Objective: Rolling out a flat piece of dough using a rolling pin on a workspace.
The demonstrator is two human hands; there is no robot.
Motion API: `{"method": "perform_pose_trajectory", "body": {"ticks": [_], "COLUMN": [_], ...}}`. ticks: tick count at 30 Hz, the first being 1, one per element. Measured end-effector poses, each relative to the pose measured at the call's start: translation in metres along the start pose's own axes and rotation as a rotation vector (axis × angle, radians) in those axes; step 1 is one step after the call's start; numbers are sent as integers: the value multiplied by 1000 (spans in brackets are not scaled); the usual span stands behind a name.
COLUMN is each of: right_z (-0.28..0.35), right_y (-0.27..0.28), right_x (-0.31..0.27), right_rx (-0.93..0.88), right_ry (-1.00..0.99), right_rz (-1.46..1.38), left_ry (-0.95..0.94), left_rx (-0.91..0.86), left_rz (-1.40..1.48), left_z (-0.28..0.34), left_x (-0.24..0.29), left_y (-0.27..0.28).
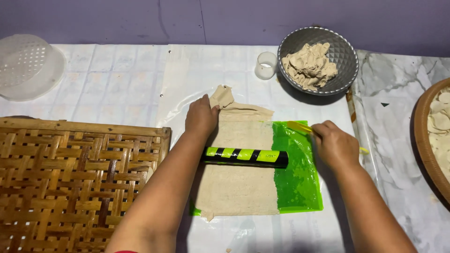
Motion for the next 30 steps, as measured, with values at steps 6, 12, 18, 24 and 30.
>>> {"method": "perform_pose_trajectory", "body": {"ticks": [6,12,18,24,30], "right_z": [70,124,149,158,160], "right_y": [-17,-40,-26,-20,-27], "right_x": [32,100,162,185,192], "right_rx": [25,239,292,277,266], "right_ry": [-327,-470,-614,-669,-637], "right_rz": [-222,-256,-91,-109,-198], "left_ry": [297,49,-253,-379,-404], "left_rx": [-136,97,74,27,-19], "left_rz": [66,354,397,517,699], "left_z": [-25,-14,-3,12,30], "left_x": [14,51,117,193,254], "left_y": [12,45,94,131,149]}}
Point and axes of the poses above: each hand's wrist, its own z-axis away from the middle knuckle, its own y-axis out of the back of the hand, x = y × z, the point moved 2 cm from there along -z, towards the middle knuckle, and after that the axes turned 15 degrees about -y, right-handed, at the moved point
